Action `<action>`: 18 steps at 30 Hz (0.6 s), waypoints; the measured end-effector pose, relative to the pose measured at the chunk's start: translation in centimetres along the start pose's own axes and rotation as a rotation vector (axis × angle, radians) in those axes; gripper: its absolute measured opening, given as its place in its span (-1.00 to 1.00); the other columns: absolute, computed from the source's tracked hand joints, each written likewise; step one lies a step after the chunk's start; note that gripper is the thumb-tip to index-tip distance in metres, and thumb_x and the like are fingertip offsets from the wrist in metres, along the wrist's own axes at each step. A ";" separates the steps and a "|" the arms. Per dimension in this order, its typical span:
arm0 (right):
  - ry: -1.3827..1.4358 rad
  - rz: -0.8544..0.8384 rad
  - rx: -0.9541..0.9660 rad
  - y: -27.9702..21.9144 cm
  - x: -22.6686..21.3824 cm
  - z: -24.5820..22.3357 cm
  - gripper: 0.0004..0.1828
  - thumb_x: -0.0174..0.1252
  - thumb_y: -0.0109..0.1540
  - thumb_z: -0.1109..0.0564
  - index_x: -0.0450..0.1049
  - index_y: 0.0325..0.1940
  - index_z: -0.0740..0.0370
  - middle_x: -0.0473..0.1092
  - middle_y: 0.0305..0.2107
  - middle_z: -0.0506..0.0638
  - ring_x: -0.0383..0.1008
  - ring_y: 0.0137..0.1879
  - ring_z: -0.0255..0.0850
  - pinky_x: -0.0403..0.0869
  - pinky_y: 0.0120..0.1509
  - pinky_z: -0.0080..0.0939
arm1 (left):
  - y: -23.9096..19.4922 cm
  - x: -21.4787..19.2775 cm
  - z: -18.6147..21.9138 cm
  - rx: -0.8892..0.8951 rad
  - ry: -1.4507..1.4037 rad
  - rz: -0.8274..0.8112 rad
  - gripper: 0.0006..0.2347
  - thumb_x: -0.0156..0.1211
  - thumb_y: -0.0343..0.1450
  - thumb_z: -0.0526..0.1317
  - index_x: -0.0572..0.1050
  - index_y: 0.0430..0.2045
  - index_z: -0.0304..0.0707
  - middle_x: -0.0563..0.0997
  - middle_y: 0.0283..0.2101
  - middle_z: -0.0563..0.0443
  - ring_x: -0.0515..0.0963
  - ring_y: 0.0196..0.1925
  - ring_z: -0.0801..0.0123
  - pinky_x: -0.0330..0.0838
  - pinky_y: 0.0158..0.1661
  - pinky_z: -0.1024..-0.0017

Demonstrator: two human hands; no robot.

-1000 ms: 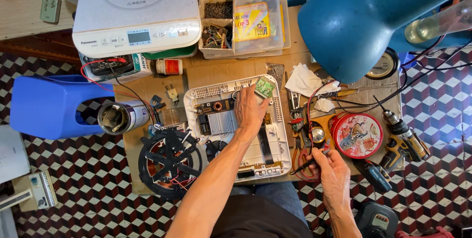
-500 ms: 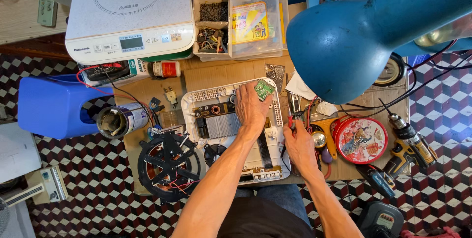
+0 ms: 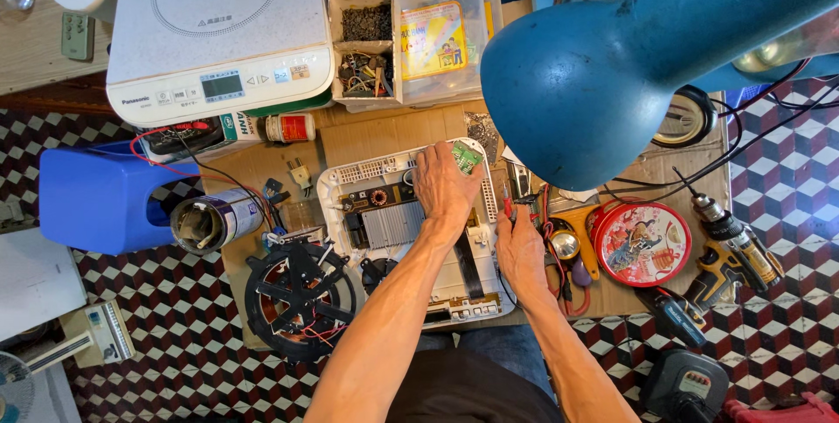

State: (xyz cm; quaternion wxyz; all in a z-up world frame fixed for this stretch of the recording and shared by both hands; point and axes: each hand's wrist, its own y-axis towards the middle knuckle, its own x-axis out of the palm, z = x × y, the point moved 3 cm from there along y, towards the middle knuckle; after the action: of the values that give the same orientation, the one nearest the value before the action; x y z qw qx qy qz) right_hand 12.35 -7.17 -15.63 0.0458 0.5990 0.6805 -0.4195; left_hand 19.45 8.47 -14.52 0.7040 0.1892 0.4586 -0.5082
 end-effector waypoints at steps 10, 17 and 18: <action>-0.112 0.026 -0.040 0.7 0.7 1.1 -0.66 -0.03 0.37 0.00 0.31 -0.01 0.36 0.44 -0.34 0.49 0.45 -0.15 0.44 0.38 -0.07 0.32 | 0.1 0.5 -0.6 0.014 -0.048 -0.022 -0.51 0.52 0.18 -0.09 0.48 -0.14 -0.42 0.55 -0.14 -0.20 0.48 -0.01 0.05 0.44 -0.05 0.13; -0.150 -0.016 0.032 1.2 0.8 1.5 -0.65 0.01 0.35 -0.03 0.32 -0.02 0.35 0.46 -0.33 0.48 0.47 -0.13 0.43 0.39 -0.04 0.32 | 0.2 1.0 -1.0 0.014 -0.094 -0.046 -0.49 0.52 0.18 -0.11 0.47 -0.11 -0.43 0.54 -0.12 -0.23 0.48 0.01 0.05 0.44 -0.01 0.15; -0.151 -0.010 0.029 1.3 0.8 1.5 -0.64 0.03 0.35 -0.04 0.33 -0.04 0.35 0.46 -0.33 0.48 0.47 -0.12 0.43 0.39 -0.03 0.31 | 0.1 0.9 -1.2 0.033 -0.109 -0.039 -0.50 0.52 0.19 -0.12 0.47 -0.10 -0.43 0.55 -0.11 -0.23 0.49 0.02 0.05 0.43 0.01 0.15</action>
State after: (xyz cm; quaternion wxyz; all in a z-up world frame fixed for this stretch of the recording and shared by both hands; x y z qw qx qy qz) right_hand 12.55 -7.56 -17.74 0.0862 0.5630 0.6719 -0.4735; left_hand 19.03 8.83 -15.89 0.7148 0.1639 0.4148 -0.5387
